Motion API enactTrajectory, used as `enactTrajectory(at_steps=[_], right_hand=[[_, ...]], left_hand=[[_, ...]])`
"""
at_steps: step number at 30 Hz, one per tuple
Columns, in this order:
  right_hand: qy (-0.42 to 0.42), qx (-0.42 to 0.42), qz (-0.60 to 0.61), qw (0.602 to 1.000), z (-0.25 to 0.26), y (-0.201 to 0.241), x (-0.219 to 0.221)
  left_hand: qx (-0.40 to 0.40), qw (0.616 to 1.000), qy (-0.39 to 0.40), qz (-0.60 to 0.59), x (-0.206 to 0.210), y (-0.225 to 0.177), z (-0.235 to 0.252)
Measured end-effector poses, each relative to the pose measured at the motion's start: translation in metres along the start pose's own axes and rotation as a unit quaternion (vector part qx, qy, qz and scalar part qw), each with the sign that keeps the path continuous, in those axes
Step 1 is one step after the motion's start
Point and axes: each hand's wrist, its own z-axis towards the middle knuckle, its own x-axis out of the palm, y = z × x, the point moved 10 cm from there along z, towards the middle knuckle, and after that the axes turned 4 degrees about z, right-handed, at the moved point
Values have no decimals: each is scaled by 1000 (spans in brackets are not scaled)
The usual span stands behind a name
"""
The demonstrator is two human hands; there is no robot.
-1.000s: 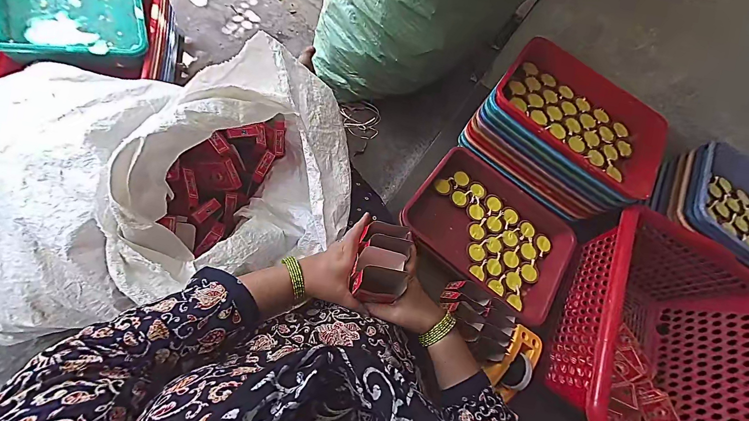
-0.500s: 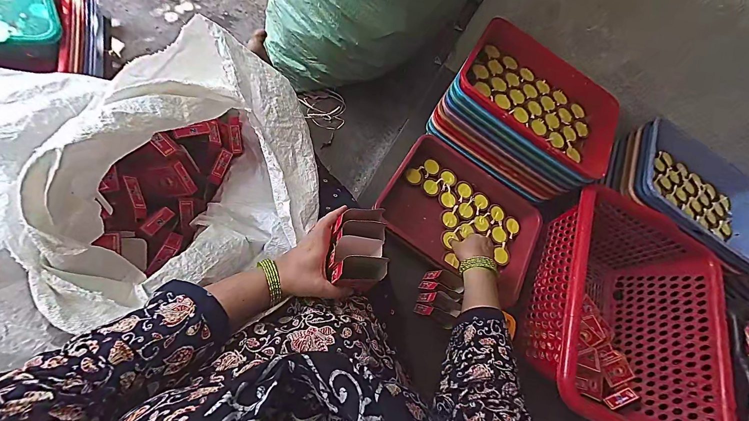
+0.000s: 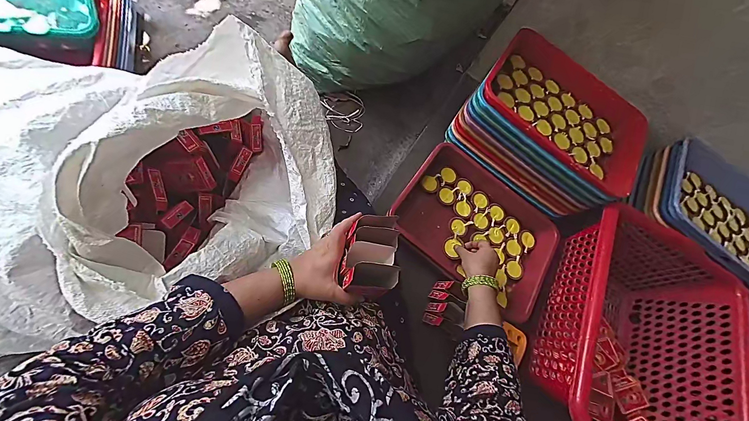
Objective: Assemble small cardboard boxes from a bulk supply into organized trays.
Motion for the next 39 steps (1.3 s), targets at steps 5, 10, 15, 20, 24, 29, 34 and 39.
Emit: enactTrajectory(at_steps=[5, 10, 15, 20, 24, 29, 34, 39], right_hand=[[-70, -248, 307, 916, -79, 85, -47], [-9, -497, 406, 767, -187, 175, -77], [-3, -564, 258, 784, -210, 206, -49], [27, -512, 226, 828, -186, 199, -38], [-61, -236, 49, 968, -80, 136, -35], [43, 31, -190, 980, 22, 41, 12], [8, 89, -102, 991, 41, 18, 27], [-26, 54, 28, 998, 36, 16, 20]], left_hand=[[18, 1000, -10, 3, -2, -5, -2], [42, 999, -24, 13, -4, -11, -5], [65, 997, -34, 1, -5, -10, -7], [65, 997, -37, -13, -5, -4, -6], [48, 998, -26, -17, -3, 1, -6], [47, 998, -28, -16, -4, 2, -6], [48, 998, -30, -19, -4, 3, -4], [33, 999, -22, -13, -4, 4, -5]])
